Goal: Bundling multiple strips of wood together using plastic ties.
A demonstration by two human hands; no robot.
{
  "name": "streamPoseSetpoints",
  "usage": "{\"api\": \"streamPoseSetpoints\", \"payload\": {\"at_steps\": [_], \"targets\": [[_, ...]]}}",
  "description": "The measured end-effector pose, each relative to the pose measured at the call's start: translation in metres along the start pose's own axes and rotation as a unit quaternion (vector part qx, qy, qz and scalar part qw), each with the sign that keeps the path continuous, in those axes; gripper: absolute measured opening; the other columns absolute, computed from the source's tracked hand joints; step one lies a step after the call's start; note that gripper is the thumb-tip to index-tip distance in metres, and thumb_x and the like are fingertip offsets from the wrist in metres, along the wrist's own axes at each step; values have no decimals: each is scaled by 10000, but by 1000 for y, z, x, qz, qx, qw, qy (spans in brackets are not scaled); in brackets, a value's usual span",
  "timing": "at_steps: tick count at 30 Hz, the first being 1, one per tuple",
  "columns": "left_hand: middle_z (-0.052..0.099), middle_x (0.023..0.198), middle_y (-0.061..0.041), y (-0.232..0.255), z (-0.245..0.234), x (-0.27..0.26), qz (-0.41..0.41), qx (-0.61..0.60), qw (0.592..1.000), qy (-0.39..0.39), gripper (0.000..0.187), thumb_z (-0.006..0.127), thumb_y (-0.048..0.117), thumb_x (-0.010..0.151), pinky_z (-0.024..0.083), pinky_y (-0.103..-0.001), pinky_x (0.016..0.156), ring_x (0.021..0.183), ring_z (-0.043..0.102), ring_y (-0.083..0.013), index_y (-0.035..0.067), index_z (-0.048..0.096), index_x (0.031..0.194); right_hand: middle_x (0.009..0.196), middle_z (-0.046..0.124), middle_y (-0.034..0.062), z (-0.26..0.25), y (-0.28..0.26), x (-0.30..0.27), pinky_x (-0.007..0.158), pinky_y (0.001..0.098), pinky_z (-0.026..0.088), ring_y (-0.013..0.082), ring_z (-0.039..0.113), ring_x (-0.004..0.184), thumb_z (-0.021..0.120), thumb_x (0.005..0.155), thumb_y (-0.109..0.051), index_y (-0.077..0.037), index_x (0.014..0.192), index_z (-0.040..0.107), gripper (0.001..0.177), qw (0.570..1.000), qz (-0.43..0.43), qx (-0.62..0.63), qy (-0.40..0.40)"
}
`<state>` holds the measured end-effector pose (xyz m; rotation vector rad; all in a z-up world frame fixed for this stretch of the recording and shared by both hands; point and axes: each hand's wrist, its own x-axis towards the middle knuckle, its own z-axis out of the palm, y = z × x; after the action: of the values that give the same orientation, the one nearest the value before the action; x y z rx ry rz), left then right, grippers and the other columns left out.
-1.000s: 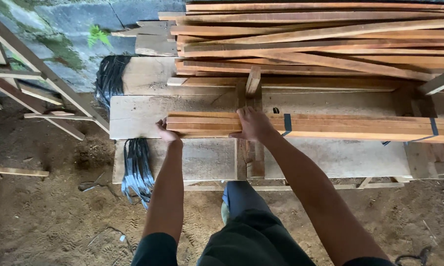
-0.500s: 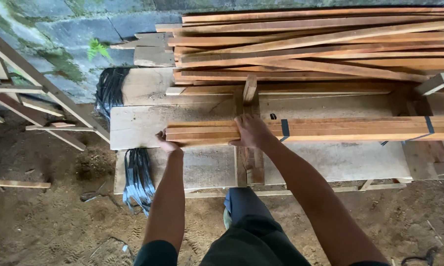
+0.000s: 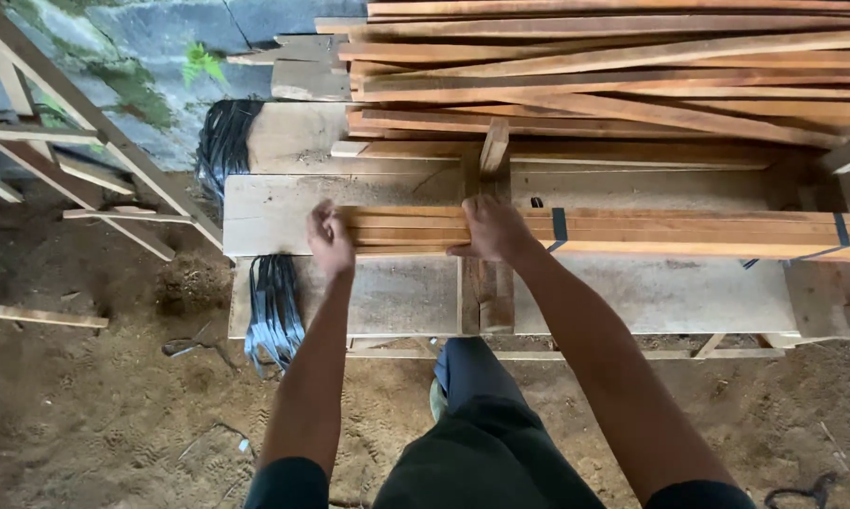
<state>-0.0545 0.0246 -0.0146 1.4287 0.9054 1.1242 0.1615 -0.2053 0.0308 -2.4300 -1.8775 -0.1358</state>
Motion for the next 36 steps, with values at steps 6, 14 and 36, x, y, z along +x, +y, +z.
{"api": "streamPoseSetpoints", "payload": {"at_steps": [6,14,36], "targets": [[729,1027,11,13,26,4,419,385,819,-77,215,817,250,779,433,-445,1040,1096,641,-207,225,777,989,984,647,135,11,3,2,816,467,553,312,692,975,736,662,-786,-75,1110,551,861,999,-8,-46,22],[650,736,-50,-13,56,-1,418,458,778,-104,392,565,542,886,490,-465,846,744,698,-270,162,645,827,1044,636,138,-1,-6,-5,871,507,536,331,687,1034,738,727,-736,-78,1173,525,823,999,9,-18,37],[606,643,-37,18,57,-9,428,465,772,-64,284,532,419,851,485,-407,776,667,675,-258,189,618,708,1074,681,87,-33,96,-91,932,419,533,258,691,1074,662,677,-883,-110,1146,620,905,989,129,-31,-59]]}}
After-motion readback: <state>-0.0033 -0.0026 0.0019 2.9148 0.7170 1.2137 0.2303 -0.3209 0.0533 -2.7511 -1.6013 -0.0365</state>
